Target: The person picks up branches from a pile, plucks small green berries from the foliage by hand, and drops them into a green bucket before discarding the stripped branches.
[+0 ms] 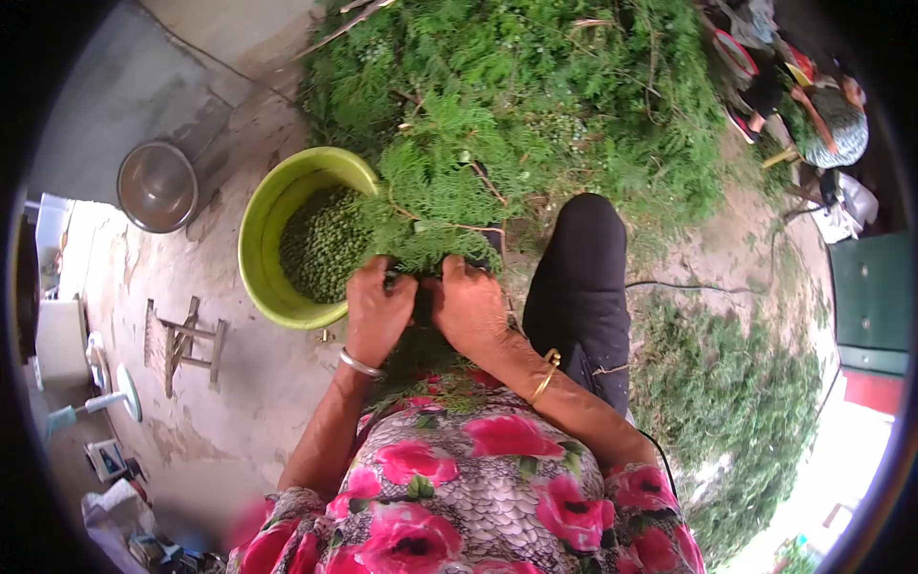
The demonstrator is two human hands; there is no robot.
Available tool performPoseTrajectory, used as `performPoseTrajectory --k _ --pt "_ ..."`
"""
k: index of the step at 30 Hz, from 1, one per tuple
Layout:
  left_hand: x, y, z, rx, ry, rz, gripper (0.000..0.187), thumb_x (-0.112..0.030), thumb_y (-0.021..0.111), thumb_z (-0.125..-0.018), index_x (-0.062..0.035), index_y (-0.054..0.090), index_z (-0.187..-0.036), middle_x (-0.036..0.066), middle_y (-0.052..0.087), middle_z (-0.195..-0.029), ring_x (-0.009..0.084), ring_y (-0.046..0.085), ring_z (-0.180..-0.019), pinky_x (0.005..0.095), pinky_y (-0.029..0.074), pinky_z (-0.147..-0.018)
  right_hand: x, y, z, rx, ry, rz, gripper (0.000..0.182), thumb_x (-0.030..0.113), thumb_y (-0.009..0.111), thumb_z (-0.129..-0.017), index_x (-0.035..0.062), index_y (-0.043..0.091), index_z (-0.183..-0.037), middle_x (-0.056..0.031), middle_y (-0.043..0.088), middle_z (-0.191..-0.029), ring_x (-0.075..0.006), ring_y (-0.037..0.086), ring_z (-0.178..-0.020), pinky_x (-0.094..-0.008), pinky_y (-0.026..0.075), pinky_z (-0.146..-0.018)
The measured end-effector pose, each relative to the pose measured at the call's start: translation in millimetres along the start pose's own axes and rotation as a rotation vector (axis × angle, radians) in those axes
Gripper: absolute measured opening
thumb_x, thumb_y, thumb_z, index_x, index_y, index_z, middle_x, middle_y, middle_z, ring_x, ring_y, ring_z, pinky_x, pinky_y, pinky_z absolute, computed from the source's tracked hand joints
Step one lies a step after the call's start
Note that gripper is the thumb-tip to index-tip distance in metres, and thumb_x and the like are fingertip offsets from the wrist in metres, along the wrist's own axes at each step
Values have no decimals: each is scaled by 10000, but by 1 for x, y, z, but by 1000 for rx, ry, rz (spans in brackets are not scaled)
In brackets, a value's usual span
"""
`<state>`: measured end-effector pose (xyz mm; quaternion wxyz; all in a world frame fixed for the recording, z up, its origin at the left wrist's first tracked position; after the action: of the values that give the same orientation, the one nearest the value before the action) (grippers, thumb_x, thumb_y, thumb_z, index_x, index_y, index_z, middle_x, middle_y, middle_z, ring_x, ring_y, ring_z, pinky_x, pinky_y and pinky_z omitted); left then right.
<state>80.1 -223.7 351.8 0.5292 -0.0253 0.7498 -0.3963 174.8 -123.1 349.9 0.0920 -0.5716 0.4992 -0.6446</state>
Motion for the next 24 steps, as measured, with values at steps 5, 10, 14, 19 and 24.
performPoseTrajectory --k 5,10,14,19,24 --pt "1 -6 -3 75 -22 19 125 -38 582 -721 79 571 -764 112 557 -554 178 556 -402 309 444 -404 -2 0 0 39 4 4 226 133 639 -786 -15 468 -804 -214 597 -681 -412 597 -628 -484 481 -593" --pt "5 -23 -8 256 -557 773 121 -11 590 -728 83 560 -797 102 589 -655 199 584 -523 303 491 -429 2 -7 -2 70 34 -56 229 120 635 -795 -18 454 -819 -229 579 -681 -437 583 -649 -492 472 -594" --pt "18 -21 -6 239 -573 948 175 -17 591 -745 104 565 -869 103 588 -714 171 583 -534 264 498 -421 5 -8 -4 131 81 -55 238 133 633 -808 -19 449 -820 -234 578 -696 -438 585 -661 -495 471 -595" --pt "-2 -15 3 252 -433 526 234 -70 629 -771 70 582 -952 130 602 -759 169 595 -546 269 496 -430 3 -5 -2 74 38 -53 230 127 625 -814 -25 454 -829 -245 579 -699 -439 590 -696 -508 466 -627" --pt "2 -9 3 122 -106 144 186 -13 594 -753 86 553 -904 108 577 -624 144 577 -463 288 462 -407 6 -8 -2 95 54 -64 212 110 619 -808 -26 457 -832 -251 583 -708 -444 590 -708 -514 464 -641"
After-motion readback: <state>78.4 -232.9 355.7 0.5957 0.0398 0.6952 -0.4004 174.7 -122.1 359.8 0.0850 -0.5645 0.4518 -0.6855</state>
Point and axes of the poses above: each hand's wrist, its own z-axis away from the middle knuckle, its own y-axis out of the palm, x = y × z, the point moved 2 cm from there along -z, towards the middle knuckle
